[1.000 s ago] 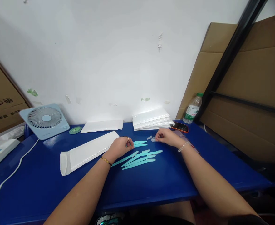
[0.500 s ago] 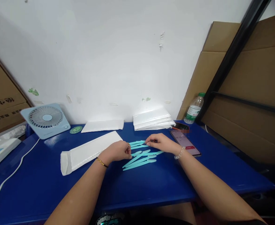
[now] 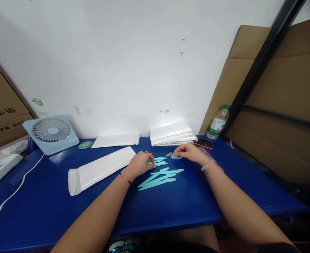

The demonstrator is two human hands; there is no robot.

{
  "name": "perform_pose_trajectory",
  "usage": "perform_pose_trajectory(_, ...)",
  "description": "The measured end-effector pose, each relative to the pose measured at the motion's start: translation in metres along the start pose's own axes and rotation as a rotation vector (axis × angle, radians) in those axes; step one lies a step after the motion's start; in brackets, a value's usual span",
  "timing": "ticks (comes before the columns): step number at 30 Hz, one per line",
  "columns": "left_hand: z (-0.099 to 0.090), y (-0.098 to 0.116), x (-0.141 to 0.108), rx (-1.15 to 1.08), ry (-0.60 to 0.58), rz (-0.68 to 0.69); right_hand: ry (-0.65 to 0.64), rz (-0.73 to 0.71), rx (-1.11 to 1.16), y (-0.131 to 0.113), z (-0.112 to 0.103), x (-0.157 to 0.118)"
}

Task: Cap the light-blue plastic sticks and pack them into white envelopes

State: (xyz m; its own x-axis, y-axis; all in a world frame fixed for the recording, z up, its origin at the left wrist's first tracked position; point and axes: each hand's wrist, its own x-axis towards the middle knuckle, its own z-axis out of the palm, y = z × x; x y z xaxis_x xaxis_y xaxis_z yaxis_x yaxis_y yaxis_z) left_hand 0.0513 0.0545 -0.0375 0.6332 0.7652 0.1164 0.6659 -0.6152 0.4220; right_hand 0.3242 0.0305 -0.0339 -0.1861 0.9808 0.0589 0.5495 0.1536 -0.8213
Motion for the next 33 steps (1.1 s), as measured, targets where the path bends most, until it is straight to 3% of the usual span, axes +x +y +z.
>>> perform_pose_trajectory(4, 0.005, -0.004, 0.001, -0.003, 0.079, 0.039, 0.059, -0.095, -0.184, -0.005, 0.005, -0.004)
perform_pose_trajectory(8, 0.007, -0.004, 0.0, -0.046, 0.001, 0.048, -0.126, -0.26, -0.276, -0.024, 0.025, -0.011)
perform_pose_trajectory(13, 0.002, -0.002, -0.004, -0.088, -0.004, 0.064, -0.277, -0.27, -0.32, -0.03, 0.04, -0.011)
perform_pose_trajectory(16, -0.004, 0.005, -0.008, -0.141, 0.033, 0.051, -0.21, -0.248, -0.235, -0.032, 0.037, -0.011)
perform_pose_trajectory(19, -0.008, 0.012, -0.01, -0.17, -0.019, 0.038, -0.111, -0.244, -0.208, -0.036, 0.032, -0.013)
perform_pose_trajectory(22, -0.008, 0.015, -0.009, -0.149, -0.031, 0.036, -0.093, -0.243, -0.198, -0.035, 0.028, -0.013)
perform_pose_trajectory(26, -0.008, 0.008, -0.007, -0.09, 0.041, 0.006, -0.005, -0.201, -0.231, -0.017, 0.016, -0.007)
perform_pose_trajectory(30, -0.007, -0.001, -0.005, -0.09, -0.014, -0.004, 0.038, -0.09, -0.291, -0.001, 0.001, -0.002)
perform_pose_trajectory(33, -0.004, -0.005, -0.004, -0.086, -0.01, 0.001, 0.041, -0.083, -0.305, -0.002, -0.002, -0.003)
